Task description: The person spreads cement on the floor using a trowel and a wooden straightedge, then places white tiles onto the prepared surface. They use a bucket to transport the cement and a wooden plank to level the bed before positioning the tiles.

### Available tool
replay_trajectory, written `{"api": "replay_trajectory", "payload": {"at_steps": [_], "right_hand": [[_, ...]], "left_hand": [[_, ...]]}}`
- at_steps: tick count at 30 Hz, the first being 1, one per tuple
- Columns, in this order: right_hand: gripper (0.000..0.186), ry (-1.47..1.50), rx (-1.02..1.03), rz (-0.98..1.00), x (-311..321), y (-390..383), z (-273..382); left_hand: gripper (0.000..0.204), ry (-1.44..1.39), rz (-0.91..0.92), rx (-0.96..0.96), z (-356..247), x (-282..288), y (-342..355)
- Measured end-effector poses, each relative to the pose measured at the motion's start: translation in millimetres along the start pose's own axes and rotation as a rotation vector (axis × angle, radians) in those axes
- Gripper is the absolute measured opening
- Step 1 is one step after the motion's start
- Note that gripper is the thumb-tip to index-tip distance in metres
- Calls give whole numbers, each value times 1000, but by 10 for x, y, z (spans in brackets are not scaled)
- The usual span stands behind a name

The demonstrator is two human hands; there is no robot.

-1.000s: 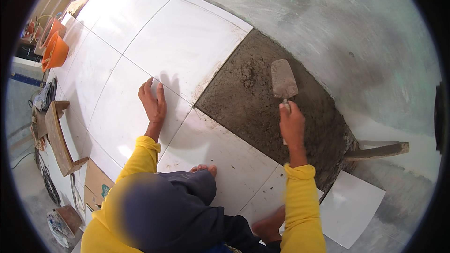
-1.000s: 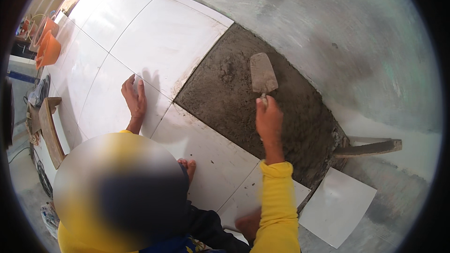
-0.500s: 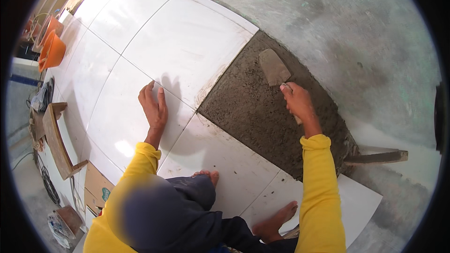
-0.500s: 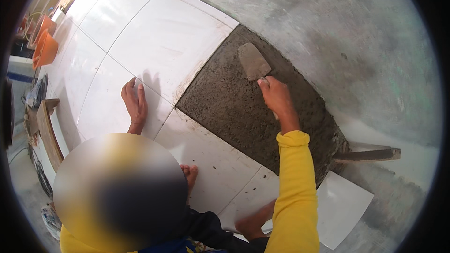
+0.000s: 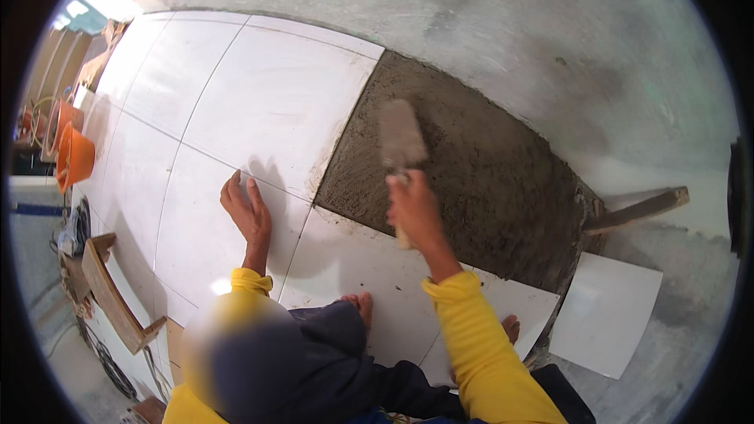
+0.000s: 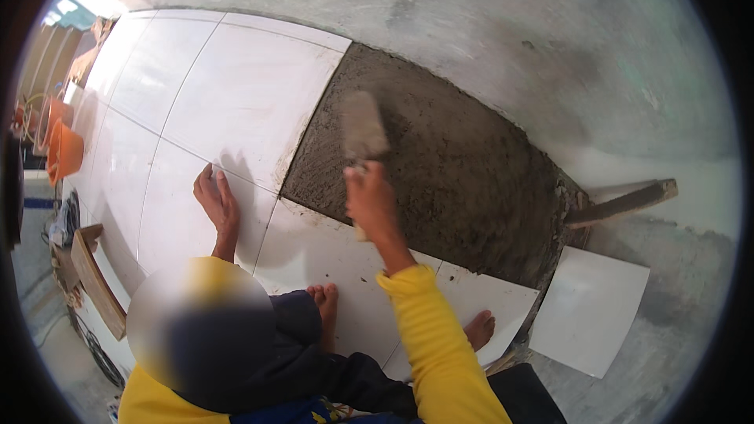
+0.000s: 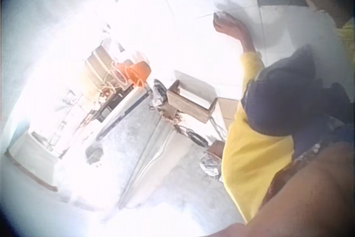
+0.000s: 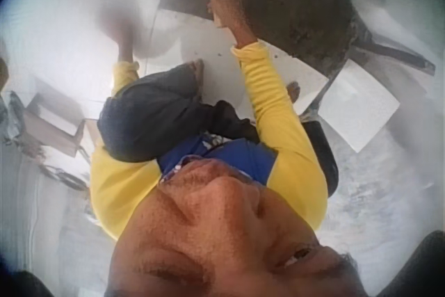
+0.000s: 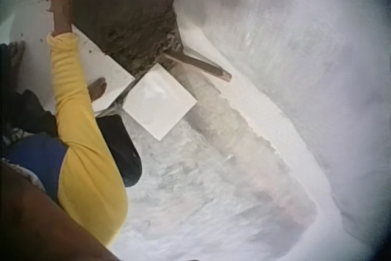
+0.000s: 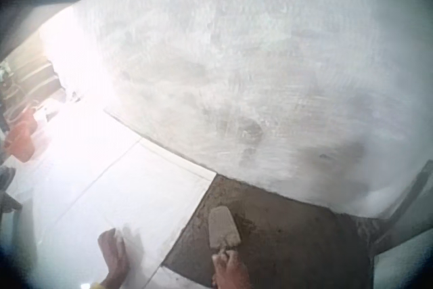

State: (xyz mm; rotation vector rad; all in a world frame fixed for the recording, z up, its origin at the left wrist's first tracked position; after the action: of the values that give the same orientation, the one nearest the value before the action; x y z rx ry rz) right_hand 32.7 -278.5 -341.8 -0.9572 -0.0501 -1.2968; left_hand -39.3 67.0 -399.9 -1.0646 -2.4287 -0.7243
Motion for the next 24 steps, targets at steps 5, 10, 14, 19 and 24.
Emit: {"api": "replay_trajectory", "payload": {"at_steps": [5, 10, 14, 19, 24], "right_hand": [[50, 84, -69, -79, 41, 155, -62], [44, 620, -203, -243, 159, 39, -579], [36, 1101, -49, -77, -379, 185, -45], [33, 1219, -4, -49, -729, 731, 751], [33, 999, -59, 40, -672, 1068, 1019]], "left_hand": [[45, -31, 13, 12, 67, -25, -1], [46, -2, 18, 20, -5, -2, -5], [45, -5, 10, 14, 38, 30, -2], [43, -33, 23, 35, 36, 10, 5], [42, -49, 23, 60, -46, -16, 4]]}}
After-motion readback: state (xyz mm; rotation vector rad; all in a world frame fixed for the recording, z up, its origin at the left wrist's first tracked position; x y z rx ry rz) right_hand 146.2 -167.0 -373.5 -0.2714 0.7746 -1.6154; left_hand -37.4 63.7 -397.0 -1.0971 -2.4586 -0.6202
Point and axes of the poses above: each hand's wrist, its own y-axis towards the middle knuckle, its own x-axis out of the back of the hand, z = x × y, the point moved 5 cm from there along y, towards the middle knuckle, and after that the axes turned 15 degrees about -y, right-handed, at the moved point
